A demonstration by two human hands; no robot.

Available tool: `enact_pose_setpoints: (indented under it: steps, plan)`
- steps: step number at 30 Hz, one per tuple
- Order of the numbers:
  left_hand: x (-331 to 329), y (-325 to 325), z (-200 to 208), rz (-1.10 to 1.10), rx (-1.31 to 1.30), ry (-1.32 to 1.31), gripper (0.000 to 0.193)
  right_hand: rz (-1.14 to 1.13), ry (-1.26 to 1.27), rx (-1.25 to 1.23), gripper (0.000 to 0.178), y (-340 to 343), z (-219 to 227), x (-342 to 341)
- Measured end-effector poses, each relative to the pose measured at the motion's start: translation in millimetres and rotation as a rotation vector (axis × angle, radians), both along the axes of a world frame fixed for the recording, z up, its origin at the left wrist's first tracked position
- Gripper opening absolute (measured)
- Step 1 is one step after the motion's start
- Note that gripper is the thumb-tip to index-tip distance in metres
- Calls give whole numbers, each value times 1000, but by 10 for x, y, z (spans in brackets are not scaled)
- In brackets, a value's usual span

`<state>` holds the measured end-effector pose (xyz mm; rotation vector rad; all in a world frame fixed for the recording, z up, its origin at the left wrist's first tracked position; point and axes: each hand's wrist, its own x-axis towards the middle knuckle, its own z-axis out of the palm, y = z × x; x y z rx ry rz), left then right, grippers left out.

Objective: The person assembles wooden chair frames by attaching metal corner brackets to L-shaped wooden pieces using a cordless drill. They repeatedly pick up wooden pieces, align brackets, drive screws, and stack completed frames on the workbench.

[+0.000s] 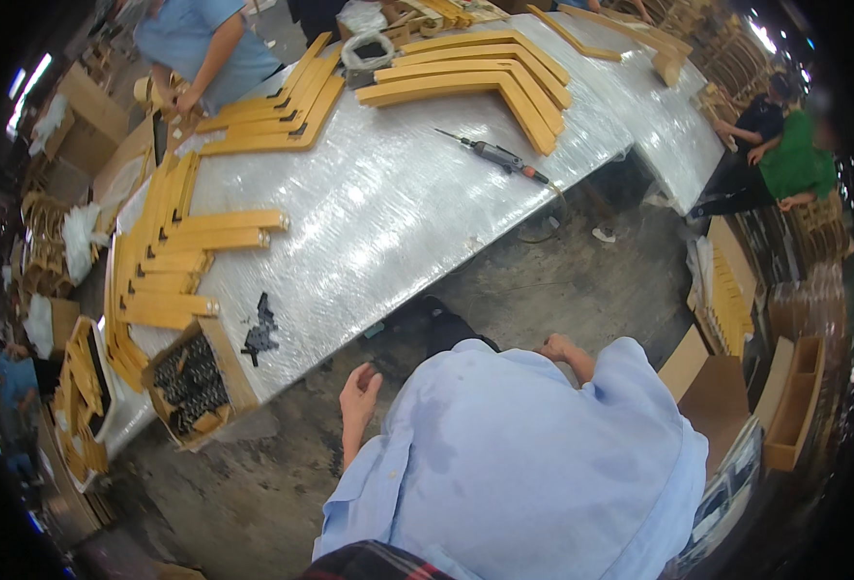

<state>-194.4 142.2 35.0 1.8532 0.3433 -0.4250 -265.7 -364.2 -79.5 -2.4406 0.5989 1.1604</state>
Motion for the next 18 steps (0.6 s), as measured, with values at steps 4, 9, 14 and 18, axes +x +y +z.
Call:
enact_pose_setpoints:
  steps: [4, 9, 14, 18]
  plan:
    - [700, -713, 1428, -379, -117, -303, 48, -181, -311, -20, 61, 50, 459, 666]
    - [1261, -1464, 2310, -877, -401, -272, 44, -397, -773, 27, 72, -312, 850, 2036]
    - [1988, -2294, 2423, -852, -225, -566, 47, -633, -1062, 20, 100, -770, 1113, 3317]
    - [2359, -2795, 2320, -889, -129, -680, 43, -874, -1000, 313, 95, -972, 1162, 3952]
